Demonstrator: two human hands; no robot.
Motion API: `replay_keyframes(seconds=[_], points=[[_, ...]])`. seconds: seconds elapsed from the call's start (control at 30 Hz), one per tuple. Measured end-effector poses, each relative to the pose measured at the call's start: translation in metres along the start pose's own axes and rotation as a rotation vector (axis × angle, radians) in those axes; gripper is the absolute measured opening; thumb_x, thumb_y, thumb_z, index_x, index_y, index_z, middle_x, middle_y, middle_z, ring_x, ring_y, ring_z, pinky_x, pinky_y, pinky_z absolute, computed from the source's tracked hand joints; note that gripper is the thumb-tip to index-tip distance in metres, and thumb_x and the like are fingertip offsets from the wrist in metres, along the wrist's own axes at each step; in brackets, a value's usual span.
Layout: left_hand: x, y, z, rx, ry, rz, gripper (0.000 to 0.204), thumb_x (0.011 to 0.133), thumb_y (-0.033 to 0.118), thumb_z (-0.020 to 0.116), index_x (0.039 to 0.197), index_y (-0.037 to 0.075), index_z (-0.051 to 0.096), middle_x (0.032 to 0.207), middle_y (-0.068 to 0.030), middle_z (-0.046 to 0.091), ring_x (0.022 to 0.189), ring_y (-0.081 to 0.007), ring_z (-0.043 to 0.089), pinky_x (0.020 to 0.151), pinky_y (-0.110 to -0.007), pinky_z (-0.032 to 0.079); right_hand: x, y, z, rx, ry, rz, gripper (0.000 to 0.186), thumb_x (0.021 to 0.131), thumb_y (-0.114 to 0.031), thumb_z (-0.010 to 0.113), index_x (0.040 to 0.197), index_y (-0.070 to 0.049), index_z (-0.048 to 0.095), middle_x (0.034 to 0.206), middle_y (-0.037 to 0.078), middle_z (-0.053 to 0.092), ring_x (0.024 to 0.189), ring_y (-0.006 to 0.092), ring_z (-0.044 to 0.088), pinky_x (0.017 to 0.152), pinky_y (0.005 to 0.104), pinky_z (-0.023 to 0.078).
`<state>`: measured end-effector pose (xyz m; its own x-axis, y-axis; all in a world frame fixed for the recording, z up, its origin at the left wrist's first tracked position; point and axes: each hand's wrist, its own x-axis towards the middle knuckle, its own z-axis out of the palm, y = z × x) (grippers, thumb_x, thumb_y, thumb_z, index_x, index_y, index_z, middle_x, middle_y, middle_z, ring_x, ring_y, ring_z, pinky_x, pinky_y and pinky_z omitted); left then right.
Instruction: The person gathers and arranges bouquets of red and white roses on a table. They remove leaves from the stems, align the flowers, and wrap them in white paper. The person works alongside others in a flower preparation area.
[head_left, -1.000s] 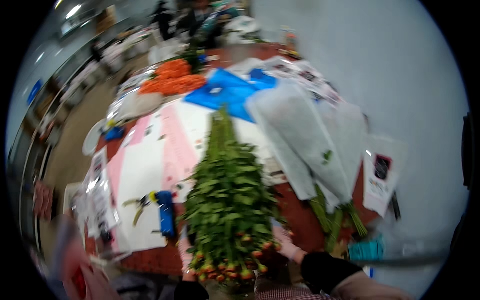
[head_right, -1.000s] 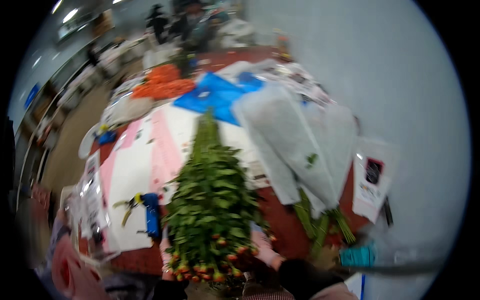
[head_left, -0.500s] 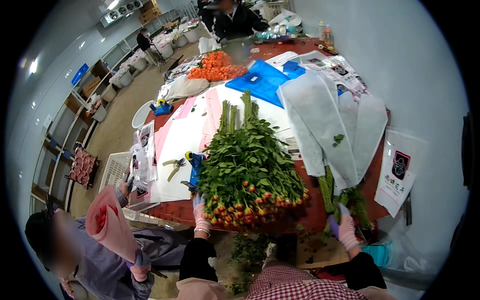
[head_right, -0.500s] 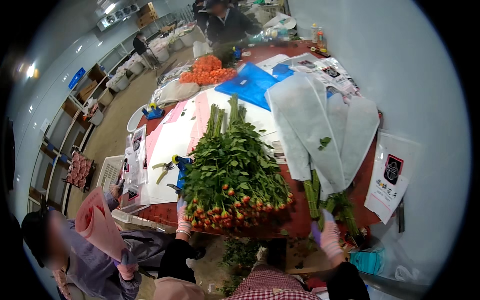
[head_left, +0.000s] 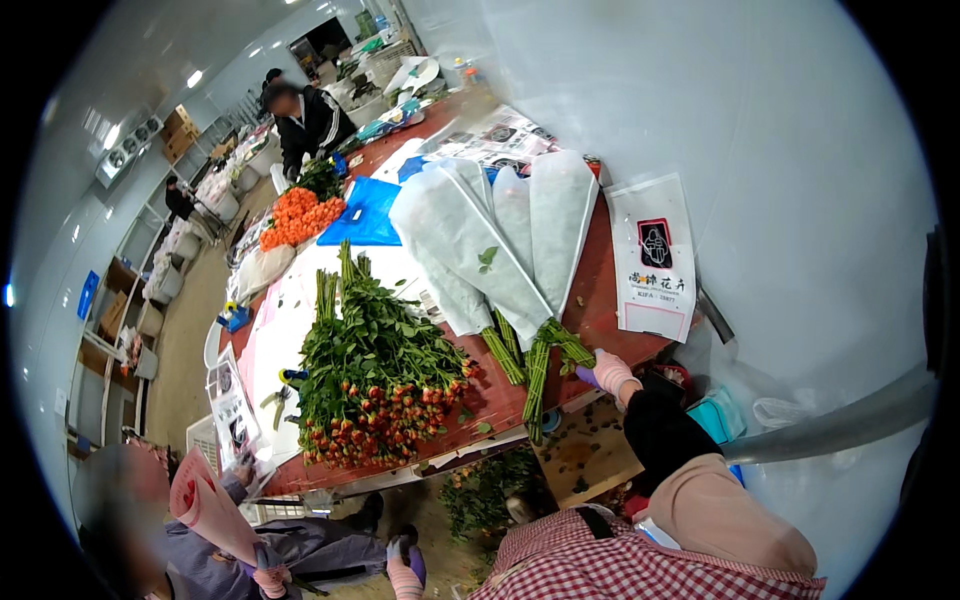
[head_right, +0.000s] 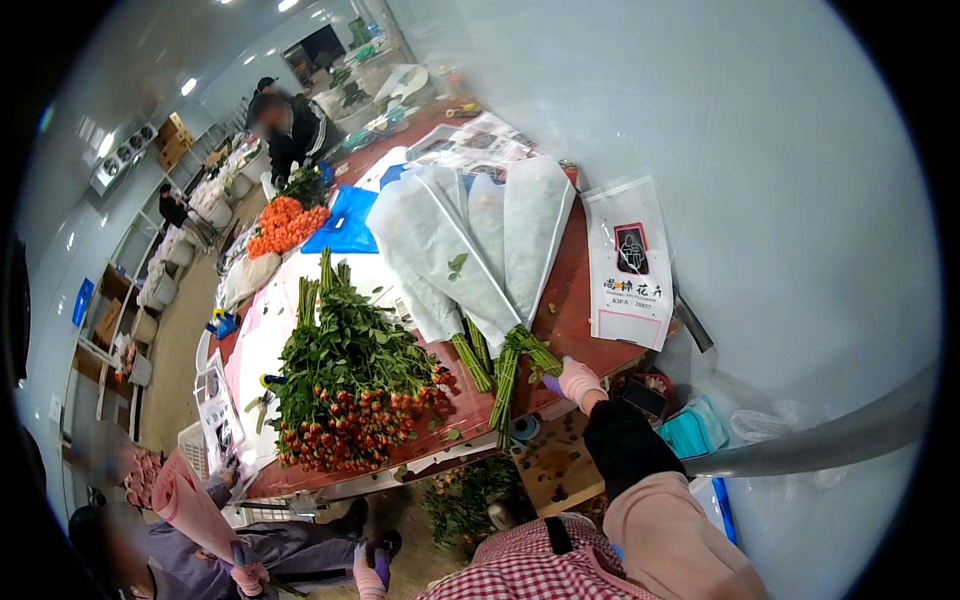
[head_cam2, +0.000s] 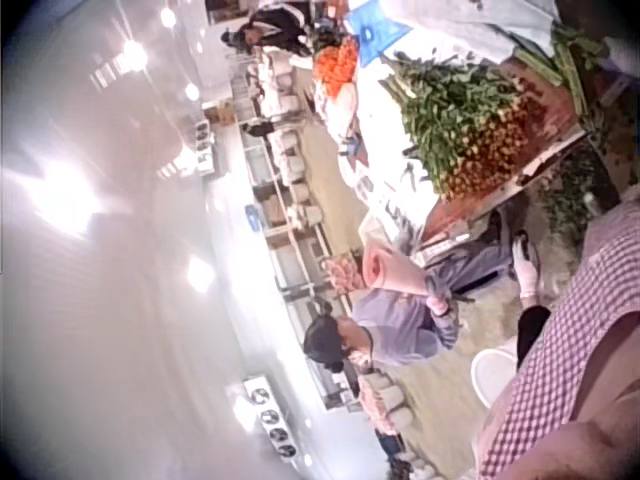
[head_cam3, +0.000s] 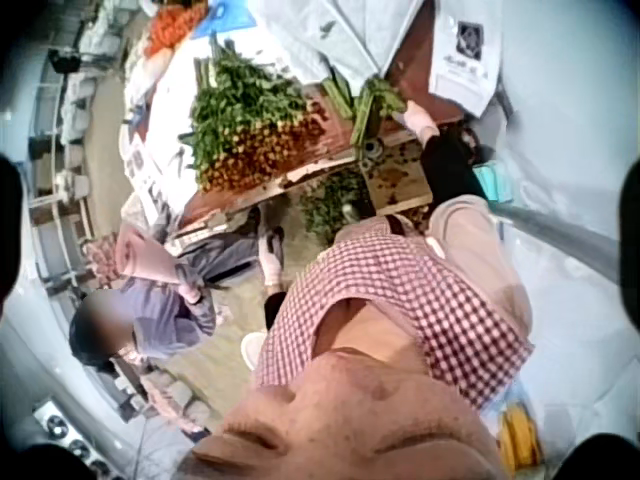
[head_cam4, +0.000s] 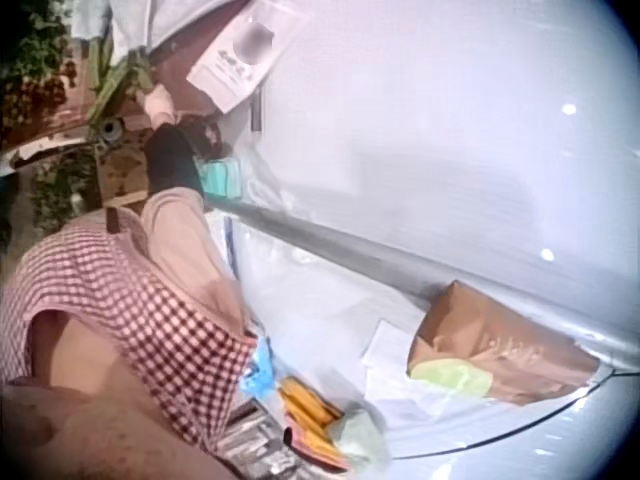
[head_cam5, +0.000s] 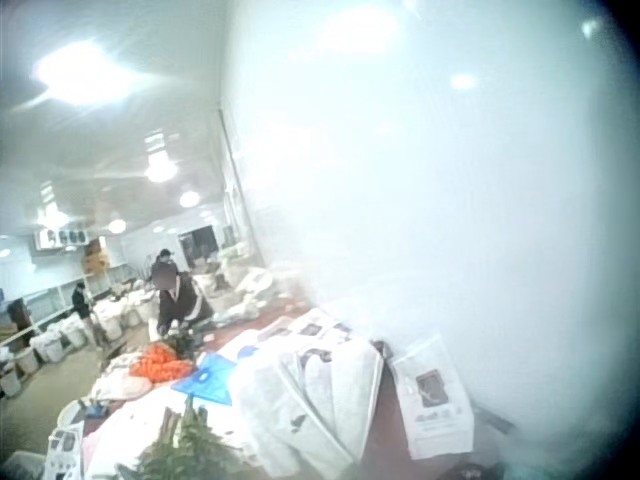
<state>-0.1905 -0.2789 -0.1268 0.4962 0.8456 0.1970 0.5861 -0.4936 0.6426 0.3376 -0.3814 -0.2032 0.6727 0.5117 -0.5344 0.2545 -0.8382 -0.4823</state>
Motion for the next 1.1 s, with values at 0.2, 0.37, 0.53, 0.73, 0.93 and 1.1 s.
replay_keyframes(seconds=[0.2,0.37,0.53,0.73,0.93,1.1], points=[[-0.003,0.028,-0.022,-0.01,-0.057,0.003,0.022,0.089,0.01,0.054,0.108,0.0,0.058,0.101,-0.0162,0.061,0.094,-0.0275,0.057,0.086,-0.035,0.044,-0.022,-0.045,-0.026,-0.048,0.021,0.068,0.061,0.077,-0.049,0.065,0.114,-0.001,0.057,0.118,0.017,0.059,0.112,0.0307,0.056,0.092,0.0389,0.045],[0.029,0.038,-0.005,-0.075,-0.017,-0.052,0.023,0.087,0.013,0.055,0.105,0.0,0.06,0.099,-0.0152,0.062,0.092,-0.0265,0.059,0.083,-0.033,0.045,-0.063,-0.072,-0.037,-0.033,0.093,-0.153,0.049,0.075,-0.045,0.065,0.101,-0.004,0.065,0.102,0.02,0.063,0.098,0.037,0.059,0.084,0.0411,0.048],[0.084,0.099,0.023,-0.364,-0.239,-0.021,0.018,0.088,0.008,0.056,0.104,0.001,0.062,0.087,-0.0072,0.066,0.075,-0.0132,0.058,0.07,-0.028,0.047,-0.159,-0.042,-0.031,0.153,0.173,-0.328,0.049,0.072,-0.049,0.065,0.094,-0.005,0.066,0.088,0.022,0.064,0.089,0.0386,0.06,0.08,0.0439,0.048],[0.144,0.19,0.051,-0.338,-0.358,0.191,0.021,0.089,0.019,0.056,0.097,0.002,0.063,0.078,-0.0192,0.063,0.069,-0.0315,0.062,0.063,-0.037,0.047,-0.264,-0.051,-0.016,-0.074,0.256,-0.297,0.043,0.078,-0.047,0.062,0.098,-0.009,0.065,0.078,0.02,0.064,0.075,0.0358,0.062,0.071,0.0433,0.05],[0.141,0.208,0.1,-0.482,-0.409,0.147,0.042,0.083,0.039,0.065,0.069,0.0,0.06,0.054,-0.0067,0.056,0.044,-0.0144,0.05,0.047,-0.031,0.043,-0.317,-0.043,-0.016,-0.199,0.473,-0.364,0.04,0.074,-0.043,0.065,0.096,-0.01,0.063,0.083,0.014,0.064,0.078,0.0331,0.062,0.066,0.0431,0.048],[0.112,0.216,0.066,-0.786,-0.625,-0.199,0.04,0.084,0.036,0.065,0.068,0.001,0.059,0.059,0.0,0.053,0.051,-0.0074,0.043,0.047,-0.026,0.038,-0.29,0.005,0.018,-0.485,0.526,-0.485,0.025,0.08,-0.029,0.051,0.088,-0.007,0.058,0.074,0.015,0.059,0.07,0.0299,0.06,0.062,0.0418,0.045]])
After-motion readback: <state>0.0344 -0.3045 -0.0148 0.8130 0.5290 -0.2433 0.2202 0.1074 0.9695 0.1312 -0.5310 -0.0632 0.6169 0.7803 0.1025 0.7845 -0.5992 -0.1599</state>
